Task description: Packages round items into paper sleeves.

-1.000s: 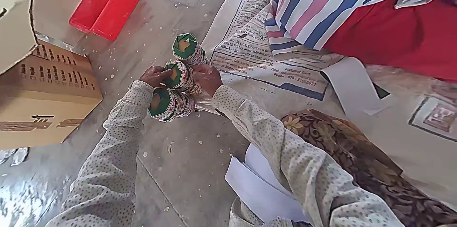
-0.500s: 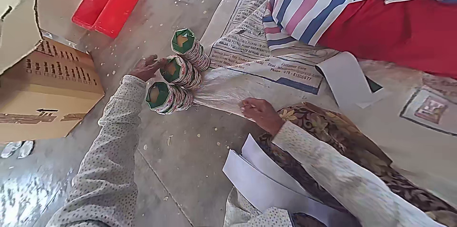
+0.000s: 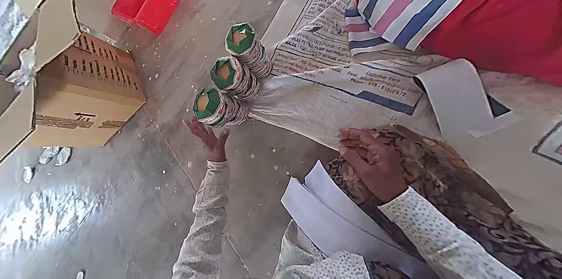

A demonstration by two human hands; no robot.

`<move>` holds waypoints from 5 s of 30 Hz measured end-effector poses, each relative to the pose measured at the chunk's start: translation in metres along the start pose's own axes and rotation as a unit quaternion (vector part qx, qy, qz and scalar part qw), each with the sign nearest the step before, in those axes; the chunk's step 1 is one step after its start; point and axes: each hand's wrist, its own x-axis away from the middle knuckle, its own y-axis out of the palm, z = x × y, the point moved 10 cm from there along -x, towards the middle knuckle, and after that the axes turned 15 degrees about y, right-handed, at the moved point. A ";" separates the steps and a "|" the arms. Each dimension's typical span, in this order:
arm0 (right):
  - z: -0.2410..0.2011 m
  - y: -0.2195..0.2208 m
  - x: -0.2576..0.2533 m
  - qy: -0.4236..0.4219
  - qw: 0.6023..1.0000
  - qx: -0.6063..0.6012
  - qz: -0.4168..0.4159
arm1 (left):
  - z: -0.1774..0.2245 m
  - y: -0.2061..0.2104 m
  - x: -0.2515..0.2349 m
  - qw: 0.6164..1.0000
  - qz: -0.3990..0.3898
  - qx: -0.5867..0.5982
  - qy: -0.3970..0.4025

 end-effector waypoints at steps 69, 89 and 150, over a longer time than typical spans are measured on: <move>0.020 -0.199 0.214 -0.070 0.958 -0.082 0.266 | 0.139 0.169 0.118 0.966 -0.059 0.153 0.200; 0.287 -0.430 0.630 0.213 0.552 -0.555 0.585 | 0.590 0.445 0.716 0.468 -0.815 0.204 -0.274; 0.197 -0.427 0.381 0.071 0.755 -0.544 0.360 | 0.496 0.469 0.579 0.571 -0.677 0.311 -0.345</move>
